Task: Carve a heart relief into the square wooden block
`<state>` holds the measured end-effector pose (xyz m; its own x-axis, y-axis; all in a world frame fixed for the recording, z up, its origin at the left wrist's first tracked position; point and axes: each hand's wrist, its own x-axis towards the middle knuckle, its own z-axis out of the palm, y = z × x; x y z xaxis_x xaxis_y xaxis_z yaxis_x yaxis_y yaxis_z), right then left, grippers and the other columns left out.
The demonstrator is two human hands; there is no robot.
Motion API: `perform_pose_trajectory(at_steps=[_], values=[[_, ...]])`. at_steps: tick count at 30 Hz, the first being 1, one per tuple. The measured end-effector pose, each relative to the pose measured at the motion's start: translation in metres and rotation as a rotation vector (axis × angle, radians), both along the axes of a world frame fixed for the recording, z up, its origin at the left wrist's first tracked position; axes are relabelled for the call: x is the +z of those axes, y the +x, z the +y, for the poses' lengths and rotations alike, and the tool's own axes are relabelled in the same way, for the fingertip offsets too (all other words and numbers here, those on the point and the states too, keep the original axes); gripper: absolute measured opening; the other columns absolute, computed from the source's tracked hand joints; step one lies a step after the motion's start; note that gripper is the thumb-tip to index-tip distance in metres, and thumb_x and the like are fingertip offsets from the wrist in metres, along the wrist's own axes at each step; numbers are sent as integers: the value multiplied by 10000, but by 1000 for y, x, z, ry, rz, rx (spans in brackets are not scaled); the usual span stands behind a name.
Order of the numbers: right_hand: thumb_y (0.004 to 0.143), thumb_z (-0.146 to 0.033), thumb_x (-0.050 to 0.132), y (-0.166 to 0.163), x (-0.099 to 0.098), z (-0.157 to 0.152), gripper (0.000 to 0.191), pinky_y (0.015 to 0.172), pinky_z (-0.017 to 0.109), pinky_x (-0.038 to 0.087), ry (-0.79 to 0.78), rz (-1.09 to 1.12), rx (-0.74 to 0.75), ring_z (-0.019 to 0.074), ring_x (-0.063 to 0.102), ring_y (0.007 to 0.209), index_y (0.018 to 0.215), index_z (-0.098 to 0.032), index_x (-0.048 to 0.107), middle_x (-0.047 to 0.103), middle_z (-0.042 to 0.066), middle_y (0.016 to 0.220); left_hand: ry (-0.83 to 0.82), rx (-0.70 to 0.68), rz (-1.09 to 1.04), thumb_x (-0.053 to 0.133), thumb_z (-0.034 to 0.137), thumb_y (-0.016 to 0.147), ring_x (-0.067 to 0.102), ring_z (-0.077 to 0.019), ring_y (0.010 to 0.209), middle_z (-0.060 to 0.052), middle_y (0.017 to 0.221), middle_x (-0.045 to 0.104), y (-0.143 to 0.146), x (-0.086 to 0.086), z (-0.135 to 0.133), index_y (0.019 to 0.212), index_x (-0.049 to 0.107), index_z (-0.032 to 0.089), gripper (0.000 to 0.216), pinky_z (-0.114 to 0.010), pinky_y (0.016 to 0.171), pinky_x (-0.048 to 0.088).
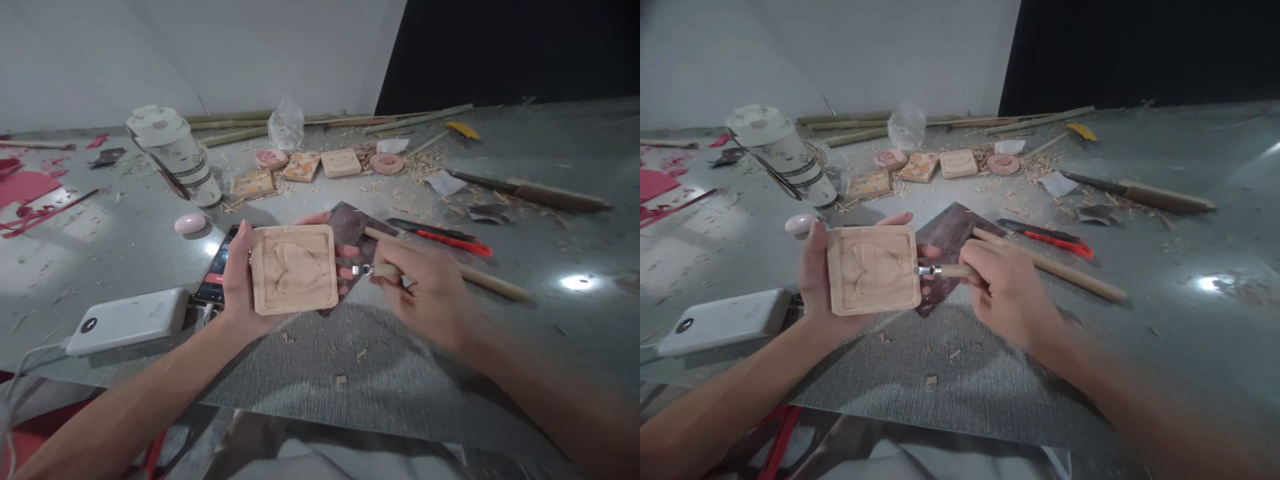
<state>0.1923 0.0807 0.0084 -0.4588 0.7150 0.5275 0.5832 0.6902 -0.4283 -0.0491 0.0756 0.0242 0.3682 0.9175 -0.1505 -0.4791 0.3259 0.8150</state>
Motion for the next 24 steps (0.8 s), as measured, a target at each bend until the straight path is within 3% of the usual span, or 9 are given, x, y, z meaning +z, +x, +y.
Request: perform_pose_trajectory(at_steps=[3, 6, 10, 14, 18, 24], values=[[845, -60, 571, -1, 0, -2, 363, 580, 326, 310, -2, -13, -47, 162, 412, 592, 808, -284, 288, 432, -45, 677, -17, 38, 15, 173, 857, 1021, 816, -352, 979, -152, 1218, 829, -1, -3, -1, 1491, 631, 264, 884, -517, 860, 677], [911, -145, 585, -3, 0, -5, 339, 554, 321, 284, 17, -58, -53, 152, 396, 552, 798, -284, 297, 397, -57, 629, 66, -12, -28, 322, 834, 1010, 820, -378, 1004, -166, 1190, 829, -2, -5, -2, 1568, 564, 257, 839, -531, 870, 675], [908, -137, 552, -5, -5, -6, 298, 562, 315, 266, 68, -138, -94, 144, 409, 556, 782, -278, 323, 414, -54, 623, 130, -115, -57, 505, 813, 968, 817, -438, 1072, -174, 1217, 817, -2, -6, -4, 1668, 461, 264, 891, -566, 865, 671], [903, -135, 566, -3, -10, -5, 306, 564, 292, 257, 94, -167, -152, 125, 381, 551, 751, -267, 335, 385, -67, 601, 179, -93, -76, 701, 764, 890, 803, -449, 1092, -179, 1197, 814, 2, -5, -4, 1677, 469, 227, 980, -562, 865, 674], [897, -99, 561, 1, -12, -5, 292, 551, 278, 230, 116, -226, -176, 115, 366, 546, 736, -255, 374, 376, -71, 585, 203, -102, -103, 707, 718, 921, 804, -418, 1071, -165, 1180, 814, 5, -5, -4, 1657, 493, 220, 914, -551, 899, 672], [920, -67, 561, 4, -13, -5, 261, 569, 308, 181, 214, -348, -269, 123, 383, 572, 732, -227, 476, 507, -31, 617, 175, -136, -108, 665, 782, 937, 815, -381, 1016, -158, 1146, 816, 3, -9, -3, 1622, 456, 176, 938, -551, 947, 649]])
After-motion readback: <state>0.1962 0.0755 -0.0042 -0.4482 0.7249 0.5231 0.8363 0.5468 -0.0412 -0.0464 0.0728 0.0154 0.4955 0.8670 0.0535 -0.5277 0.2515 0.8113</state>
